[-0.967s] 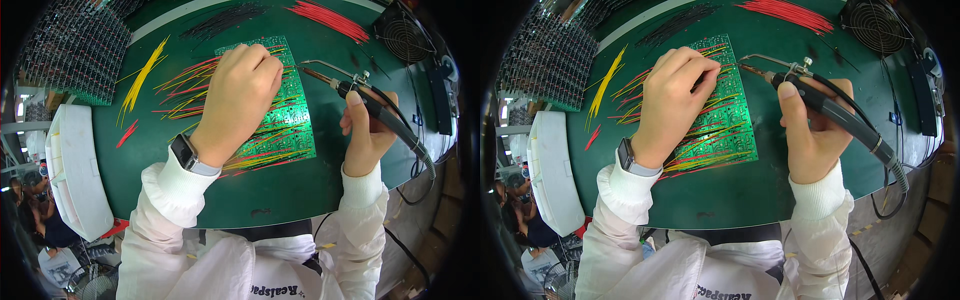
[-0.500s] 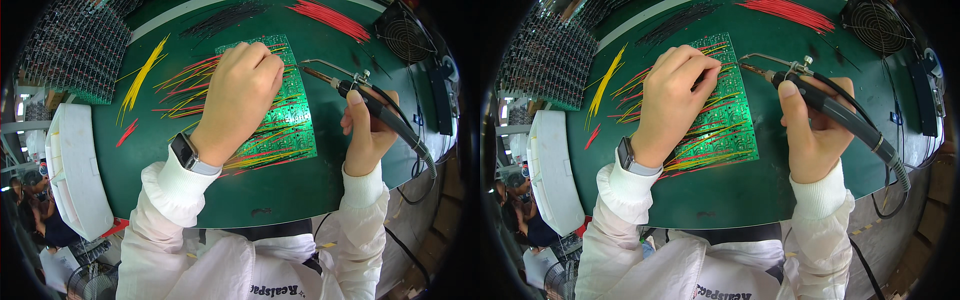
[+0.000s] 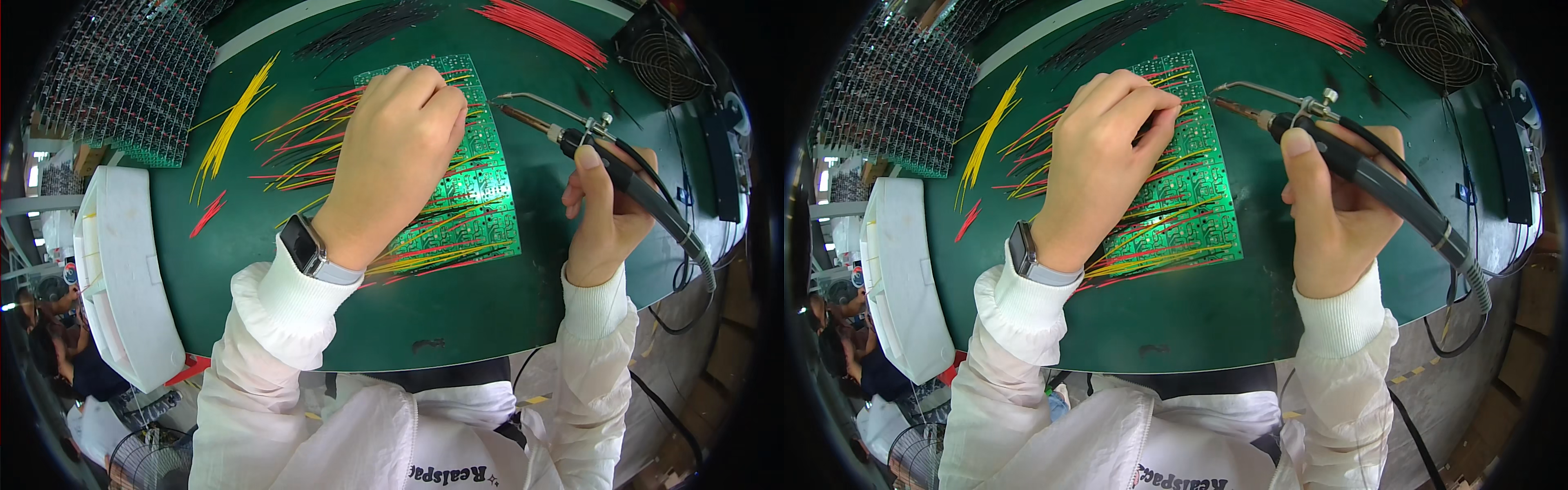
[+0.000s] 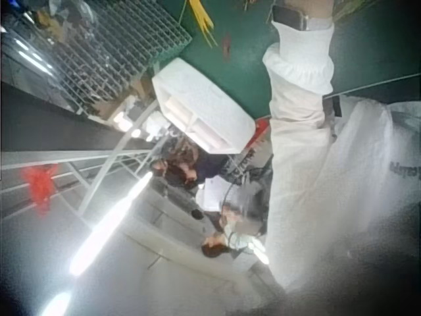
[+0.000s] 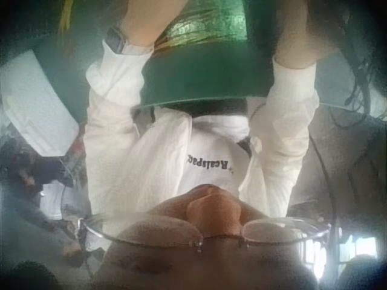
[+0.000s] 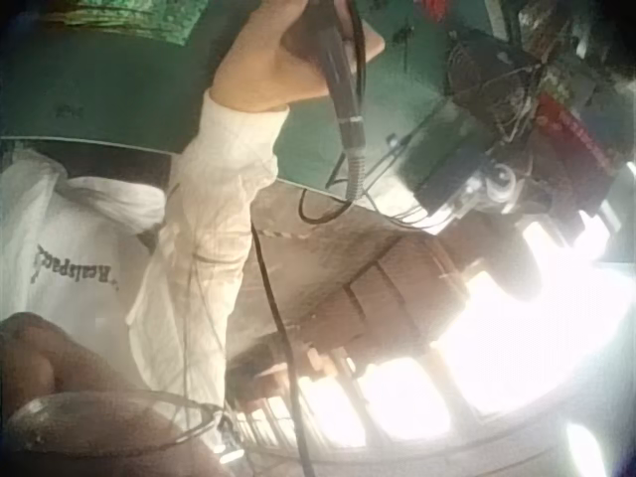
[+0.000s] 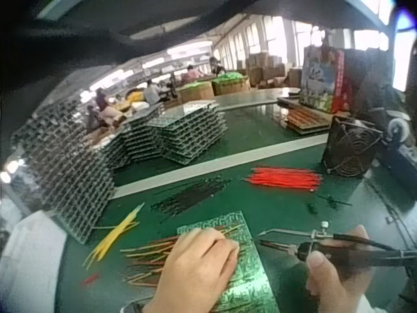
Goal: The person solders wires onto a circuit board using a soldering iron, places the board onto a stack, and solders more wires onto a new circuit board.
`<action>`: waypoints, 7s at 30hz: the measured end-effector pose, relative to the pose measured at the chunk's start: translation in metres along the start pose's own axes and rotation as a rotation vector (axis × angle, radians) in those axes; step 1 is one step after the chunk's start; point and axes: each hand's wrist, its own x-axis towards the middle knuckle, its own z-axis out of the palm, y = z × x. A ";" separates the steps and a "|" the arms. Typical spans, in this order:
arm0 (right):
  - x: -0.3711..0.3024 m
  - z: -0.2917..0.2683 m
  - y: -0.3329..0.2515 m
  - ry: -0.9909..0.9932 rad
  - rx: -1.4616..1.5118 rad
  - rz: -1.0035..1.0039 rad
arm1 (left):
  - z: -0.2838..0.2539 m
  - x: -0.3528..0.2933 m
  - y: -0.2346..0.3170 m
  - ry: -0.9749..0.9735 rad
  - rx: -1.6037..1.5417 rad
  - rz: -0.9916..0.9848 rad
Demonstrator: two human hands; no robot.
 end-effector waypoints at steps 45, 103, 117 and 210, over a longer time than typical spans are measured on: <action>0.013 -0.005 0.006 0.127 0.011 -0.027 | 0.127 0.191 0.000 -0.624 -0.028 0.169; -0.035 -0.017 -0.011 0.069 -0.053 -0.032 | -0.003 -0.019 0.020 0.039 -0.084 -0.009; -0.034 -0.016 -0.010 0.086 -0.076 -0.014 | -0.003 -0.019 0.019 0.018 -0.084 0.021; -0.028 -0.023 -0.012 0.170 0.038 0.014 | -0.037 0.065 0.010 -0.281 -0.180 -0.132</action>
